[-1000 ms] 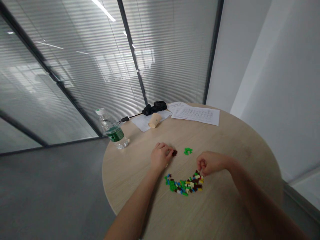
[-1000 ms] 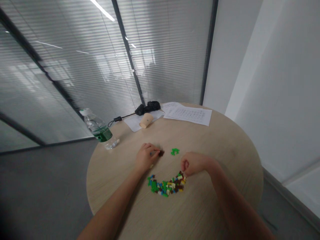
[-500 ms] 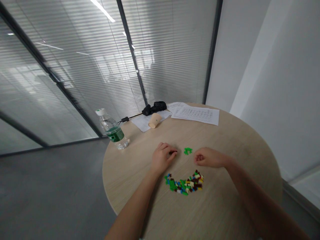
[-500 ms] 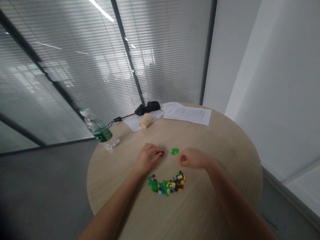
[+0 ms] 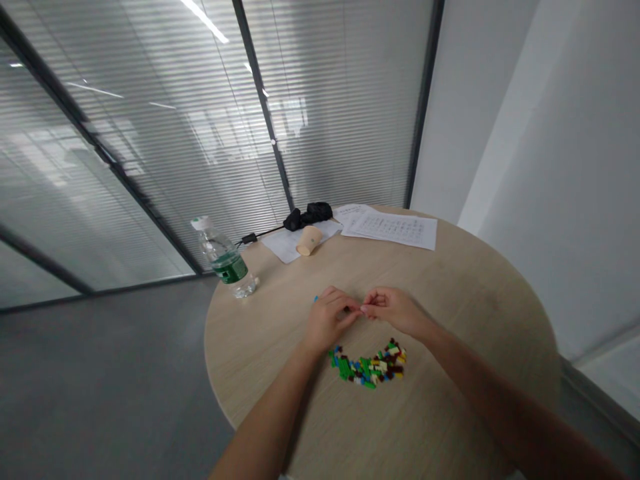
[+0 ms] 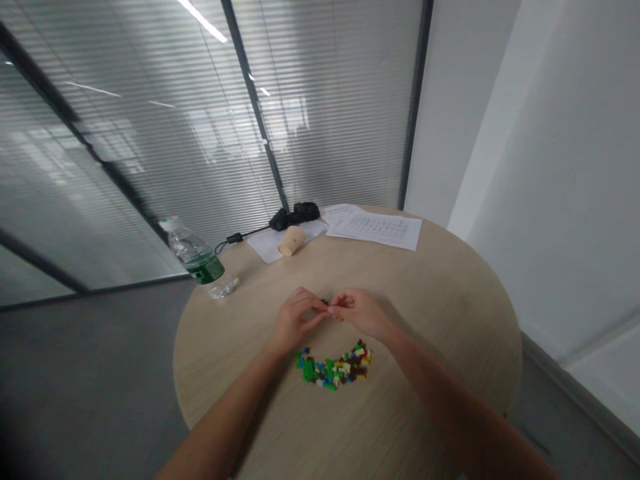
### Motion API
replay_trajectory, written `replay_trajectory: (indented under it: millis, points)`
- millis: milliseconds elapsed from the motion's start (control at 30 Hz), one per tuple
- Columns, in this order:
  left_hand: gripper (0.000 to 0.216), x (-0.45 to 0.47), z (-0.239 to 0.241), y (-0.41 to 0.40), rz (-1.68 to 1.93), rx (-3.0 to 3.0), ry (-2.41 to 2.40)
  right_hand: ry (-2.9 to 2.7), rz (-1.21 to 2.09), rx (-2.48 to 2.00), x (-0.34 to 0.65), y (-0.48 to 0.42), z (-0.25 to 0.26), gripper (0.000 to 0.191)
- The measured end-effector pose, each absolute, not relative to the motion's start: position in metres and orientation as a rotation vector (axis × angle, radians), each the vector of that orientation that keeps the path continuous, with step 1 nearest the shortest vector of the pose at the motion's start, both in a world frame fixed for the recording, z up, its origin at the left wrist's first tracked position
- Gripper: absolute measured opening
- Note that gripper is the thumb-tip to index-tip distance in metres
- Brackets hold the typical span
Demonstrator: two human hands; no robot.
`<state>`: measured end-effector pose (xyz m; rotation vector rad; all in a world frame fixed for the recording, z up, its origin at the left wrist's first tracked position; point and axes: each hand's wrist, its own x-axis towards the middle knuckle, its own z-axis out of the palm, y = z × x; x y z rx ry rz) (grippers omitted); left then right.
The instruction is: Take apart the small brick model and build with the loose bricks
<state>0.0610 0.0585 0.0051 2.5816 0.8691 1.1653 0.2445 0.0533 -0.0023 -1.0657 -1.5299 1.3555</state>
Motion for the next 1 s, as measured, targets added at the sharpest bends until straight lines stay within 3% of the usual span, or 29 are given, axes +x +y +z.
replay_trajectory:
  millis: [133, 333, 567, 1000]
  points:
    - [0.008, 0.062, 0.003, 0.063, 1.161, 2.508, 1.015, -1.488, 1.349, -1.079, 0.245, 0.055, -0.005, 0.033]
    - [0.007, 0.055, -0.005, 0.074, 1.112, 2.404, 1.452, -1.671, 1.071, -1.226, 0.253, 0.056, -0.002, 0.017]
    - [0.008, 0.053, -0.01, 0.078, 0.975, 2.467, 1.567, -1.841, 0.956, -1.304, 0.258, 0.056, -0.001, 0.012]
    - [0.01, 0.052, -0.01, 0.078, 0.901, 2.538, 1.604, -2.29, 1.141, -1.321, 0.282, 0.049, 0.011, 0.015]
